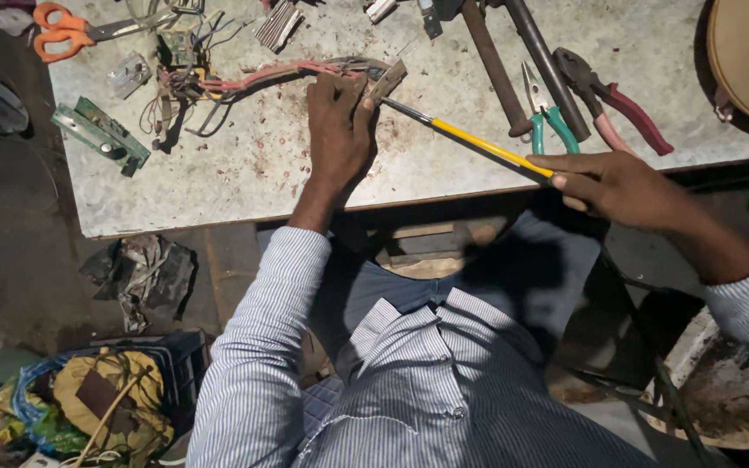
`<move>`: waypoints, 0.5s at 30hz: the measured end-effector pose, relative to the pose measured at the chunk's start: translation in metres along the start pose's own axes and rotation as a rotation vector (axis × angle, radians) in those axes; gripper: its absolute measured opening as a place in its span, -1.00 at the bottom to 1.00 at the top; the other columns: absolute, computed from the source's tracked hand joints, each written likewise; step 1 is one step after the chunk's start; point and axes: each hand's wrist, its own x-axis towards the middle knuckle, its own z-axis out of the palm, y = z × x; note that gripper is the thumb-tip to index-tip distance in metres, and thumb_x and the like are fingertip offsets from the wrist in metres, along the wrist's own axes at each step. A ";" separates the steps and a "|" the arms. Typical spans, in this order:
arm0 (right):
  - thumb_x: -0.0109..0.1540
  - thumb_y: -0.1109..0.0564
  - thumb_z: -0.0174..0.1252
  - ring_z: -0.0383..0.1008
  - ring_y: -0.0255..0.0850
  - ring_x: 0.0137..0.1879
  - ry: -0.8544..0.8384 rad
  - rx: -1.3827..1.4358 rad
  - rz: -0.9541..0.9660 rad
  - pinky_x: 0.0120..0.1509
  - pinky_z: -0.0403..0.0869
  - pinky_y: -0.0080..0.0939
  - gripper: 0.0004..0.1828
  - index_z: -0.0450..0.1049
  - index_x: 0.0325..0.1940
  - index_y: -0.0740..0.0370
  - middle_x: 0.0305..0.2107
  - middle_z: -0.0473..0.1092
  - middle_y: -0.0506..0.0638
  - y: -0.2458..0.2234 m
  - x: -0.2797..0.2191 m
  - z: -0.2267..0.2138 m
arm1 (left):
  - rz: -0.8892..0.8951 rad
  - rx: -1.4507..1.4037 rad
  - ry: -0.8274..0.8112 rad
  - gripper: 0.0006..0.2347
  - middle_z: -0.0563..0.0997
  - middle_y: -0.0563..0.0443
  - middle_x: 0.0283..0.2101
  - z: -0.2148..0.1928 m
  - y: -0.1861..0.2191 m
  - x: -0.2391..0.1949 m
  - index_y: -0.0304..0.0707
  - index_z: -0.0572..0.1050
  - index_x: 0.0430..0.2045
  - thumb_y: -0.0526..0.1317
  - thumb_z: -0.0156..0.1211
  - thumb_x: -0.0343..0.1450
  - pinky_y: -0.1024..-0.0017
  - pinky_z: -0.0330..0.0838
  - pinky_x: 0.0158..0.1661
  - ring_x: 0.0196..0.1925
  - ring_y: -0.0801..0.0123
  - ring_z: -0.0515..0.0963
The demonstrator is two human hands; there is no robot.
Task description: The person uses a screwdriver to scrape and pry at a small electronic component on a cluttered workbench. They handle a circuit board and a wire harness, moving them aside and back, while repeatedly applying the screwdriver to the component.
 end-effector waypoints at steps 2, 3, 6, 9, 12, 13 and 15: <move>0.34 0.09 0.12 0.43 -0.28 -0.56 0.094 -0.318 -0.078 0.74 -0.08 0.10 -0.51 0.46 0.39 -0.07 -0.70 0.38 -0.03 -0.007 -0.005 0.003 | 0.006 0.014 0.002 -0.77 0.44 -0.26 0.02 0.001 0.000 0.000 -0.42 0.55 0.00 -0.32 0.18 0.49 0.06 0.29 0.14 0.09 -0.10 0.39; 0.33 0.10 0.17 0.47 -0.26 -0.57 0.143 -0.476 -0.117 0.83 -0.12 0.15 -0.50 0.48 0.39 -0.12 -0.72 0.38 -0.01 -0.011 -0.007 0.004 | 0.003 0.023 0.002 -0.77 0.44 -0.26 0.01 0.001 0.000 0.001 -0.42 0.55 0.00 -0.32 0.19 0.48 0.07 0.29 0.13 0.08 -0.09 0.39; 0.19 0.15 0.26 0.47 -0.06 -0.48 0.302 -0.865 -0.355 0.55 0.39 0.16 -0.38 0.44 0.35 -0.16 -0.57 0.40 0.03 -0.023 -0.017 0.010 | 0.008 0.029 0.008 -0.77 0.44 -0.24 -0.02 0.003 0.000 -0.001 -0.42 0.55 -0.02 -0.31 0.21 0.47 0.09 0.30 0.12 0.07 -0.07 0.39; 0.02 0.09 0.34 0.50 -0.06 -0.44 0.289 -1.023 -0.315 -0.21 0.51 -0.04 -0.16 0.40 0.43 -0.11 -0.45 0.45 0.08 -0.034 -0.023 0.017 | 0.030 0.044 0.033 -0.77 0.43 -0.25 -0.03 0.002 0.001 0.001 -0.42 0.55 -0.01 -0.31 0.22 0.48 0.09 0.31 0.12 0.06 -0.08 0.39; 0.06 0.12 0.35 0.52 -0.11 -0.48 0.372 -1.124 -0.369 -0.39 0.46 -0.10 -0.25 0.46 0.38 -0.09 -0.48 0.48 0.06 -0.037 -0.024 0.027 | 0.027 0.058 0.031 -0.76 0.43 -0.26 -0.05 0.002 0.001 0.000 -0.43 0.55 -0.01 -0.31 0.23 0.47 0.09 0.30 0.12 0.06 -0.09 0.39; 0.13 0.11 0.34 0.52 -0.09 -0.45 0.432 -1.001 -0.364 -0.37 0.43 -0.10 -0.36 0.48 0.32 -0.10 -0.46 0.49 0.05 -0.036 -0.024 0.032 | 0.021 0.061 0.026 -0.77 0.43 -0.26 -0.05 0.002 0.001 0.000 -0.43 0.55 -0.02 -0.32 0.23 0.47 0.08 0.30 0.12 0.07 -0.09 0.39; 0.27 0.08 0.32 0.52 -0.05 -0.39 0.542 -0.752 -0.354 -0.34 0.38 -0.12 -0.60 0.53 0.21 -0.11 -0.42 0.52 0.03 -0.033 -0.023 0.040 | -0.005 0.045 0.021 -0.76 0.44 -0.25 -0.06 0.001 0.000 0.000 -0.43 0.55 -0.02 -0.31 0.22 0.46 0.10 0.31 0.12 0.06 -0.08 0.40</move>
